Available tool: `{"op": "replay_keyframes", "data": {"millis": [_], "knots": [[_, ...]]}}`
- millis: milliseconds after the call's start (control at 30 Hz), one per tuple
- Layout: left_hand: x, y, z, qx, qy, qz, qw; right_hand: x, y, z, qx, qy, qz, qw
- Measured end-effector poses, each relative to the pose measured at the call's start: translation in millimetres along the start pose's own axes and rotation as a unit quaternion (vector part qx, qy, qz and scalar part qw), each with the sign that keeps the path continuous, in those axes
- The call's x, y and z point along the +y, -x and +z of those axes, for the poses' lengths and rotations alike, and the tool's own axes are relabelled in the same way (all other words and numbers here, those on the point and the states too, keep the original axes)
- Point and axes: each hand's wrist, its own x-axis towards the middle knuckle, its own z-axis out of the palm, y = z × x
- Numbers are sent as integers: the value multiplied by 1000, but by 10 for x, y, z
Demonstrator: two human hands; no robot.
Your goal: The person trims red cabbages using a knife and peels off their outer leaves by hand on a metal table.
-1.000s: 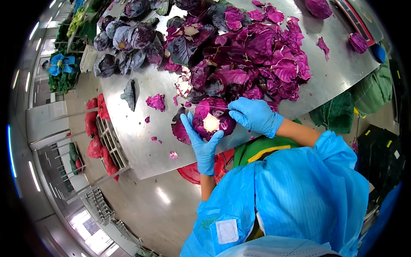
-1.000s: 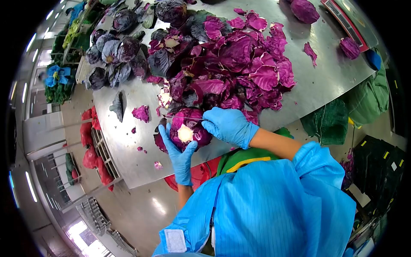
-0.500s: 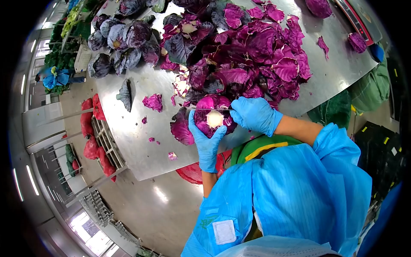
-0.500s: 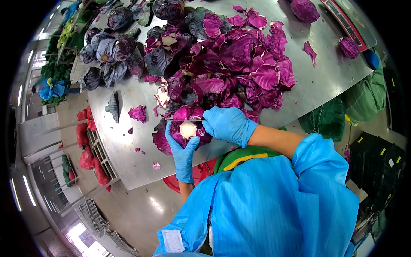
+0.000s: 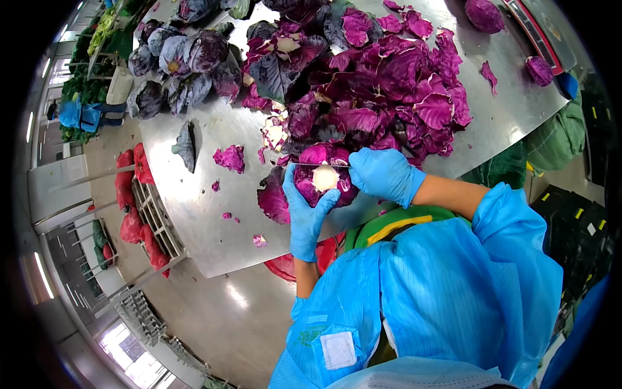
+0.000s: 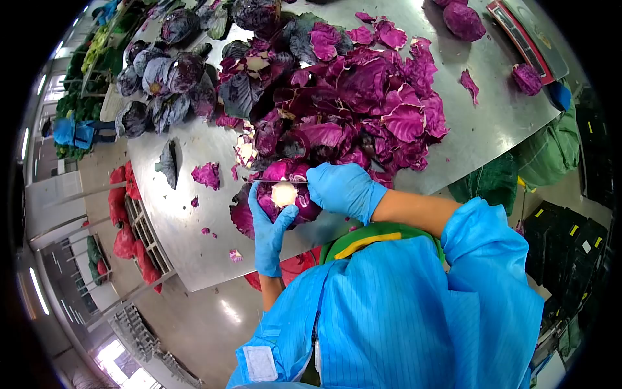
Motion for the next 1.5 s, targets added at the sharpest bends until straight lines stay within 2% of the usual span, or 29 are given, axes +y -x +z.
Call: {"op": "replay_keyframes", "data": {"millis": [167, 267, 367, 433, 567, 600, 700, 733, 767, 833, 867, 900, 967, 1067, 1167, 1200, 1233, 1333, 1367, 1400, 1433, 1500], "knots": [[59, -1, 65, 19, -40, 21, 999, 18, -61, -58, -33, -18, 6, 999], [128, 6, 123, 36, -58, -2, 998, 130, -143, -182, -14, 79, -59, 995], [229, 56, 251, 82, -85, 4, 993, 179, -203, -214, 14, 146, -70, 987], [160, 45, 296, 100, -84, 20, 991, 155, -131, -76, 68, 26, -28, 997], [277, 47, 382, 110, -158, 33, 981, 132, -13, -5, 64, 9, 44, 997], [327, 60, 424, 120, -143, 43, 982, 150, -8, -16, 69, 6, 55, 996], [154, 152, 478, 122, -227, 158, 953, 460, -83, 33, 63, 86, 52, 993], [171, 251, 547, 113, -273, 176, 939, 653, -137, 19, 92, 31, 101, 990], [134, 300, 604, 126, -276, 208, 930, 646, -197, -63, 61, -76, 248, 964], [112, 280, 608, 139, -277, 208, 928, 510, -128, -238, -10, -243, 290, 926], [117, 254, 585, 137, -271, 184, 935, 440, -45, -261, 17, -262, 219, 940], [154, 235, 537, 124, -263, 177, 940, 381, 17, -286, 18, -210, 176, 961], [190, 209, 445, 85, -283, 179, 938, 273, 31, -328, 90, -109, 109, 984], [315, 179, 405, 38, -288, 205, 935, 236, -144, -266, 67, -56, 89, 992], [416, 255, 355, -8, -334, 168, 927, 328, -324, -218, -14, -62, 26, 998], [357, 278, 320, -5, -300, 177, 938, 343, -372, -231, -23, -39, 33, 998], [336, 306, 297, -15, -289, 191, 938, 400, -432, -186, -24, -6, 31, 999], [185, 430, 275, -61, -341, 362, 866, 550, -720, -10, 62, 14, 17, 998], [134, 498, 295, -51, -364, 376, 850, 574, -849, 23, 109, 51, 15, 993], [50, 573, 303, -28, -354, 373, 858, 648, -1020, 32, 157, 72, 28, 985], [-43, 619, 319, -1, -343, 371, 863, 738, -1169, -28, 164, 68, 70, 982], [-207, 655, 361, 109, -264, 339, 896, 720, -1226, -368, 240, 73, 112, 961]]}}
